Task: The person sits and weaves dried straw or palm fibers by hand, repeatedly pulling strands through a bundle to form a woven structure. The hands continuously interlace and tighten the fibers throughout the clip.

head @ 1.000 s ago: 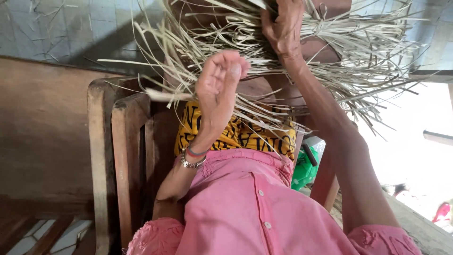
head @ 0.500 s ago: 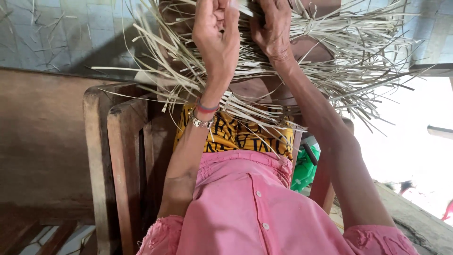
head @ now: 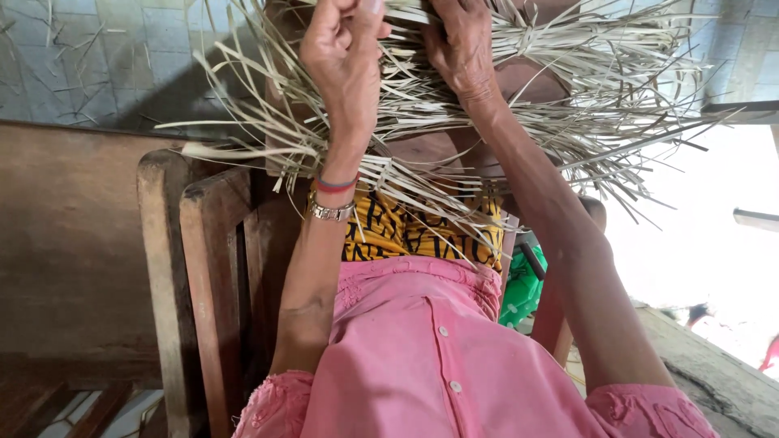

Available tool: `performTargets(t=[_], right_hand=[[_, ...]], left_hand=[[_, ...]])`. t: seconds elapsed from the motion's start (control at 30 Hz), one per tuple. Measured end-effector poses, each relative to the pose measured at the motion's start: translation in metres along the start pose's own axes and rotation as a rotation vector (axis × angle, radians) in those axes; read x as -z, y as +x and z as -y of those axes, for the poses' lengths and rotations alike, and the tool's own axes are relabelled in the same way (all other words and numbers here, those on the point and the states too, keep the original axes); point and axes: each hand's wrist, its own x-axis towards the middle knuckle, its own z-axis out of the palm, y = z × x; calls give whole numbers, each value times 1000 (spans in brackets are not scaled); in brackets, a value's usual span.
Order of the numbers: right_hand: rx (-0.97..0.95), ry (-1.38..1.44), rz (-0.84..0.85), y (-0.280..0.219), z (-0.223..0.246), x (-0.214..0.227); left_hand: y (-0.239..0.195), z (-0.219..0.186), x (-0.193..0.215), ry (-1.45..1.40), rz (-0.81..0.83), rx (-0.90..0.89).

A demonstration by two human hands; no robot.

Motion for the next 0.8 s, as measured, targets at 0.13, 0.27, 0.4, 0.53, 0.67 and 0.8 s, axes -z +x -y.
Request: performTargets(t=[0.13,0.27,0.4,0.53,0.67,0.8], right_hand=[[12,30,27,3,3,0],[8,0,32,1,0,-2],[-10,-31,51,-1,-4,-6],[-4,2,96,5,0,-1],[32,-27,59,2,-4,-4],[30,-21,56,4,-2,-4]], left_hand=[[-1,-10,4,-29,-49,76],[-3,-12,5,-70,-47,9],[-1,-23,8,-190,-55,-38],[2,-59,12,-324,-27,-107],[7,-113,15,-398,9,-275],[-9,-148,68,-653,149,-107]])
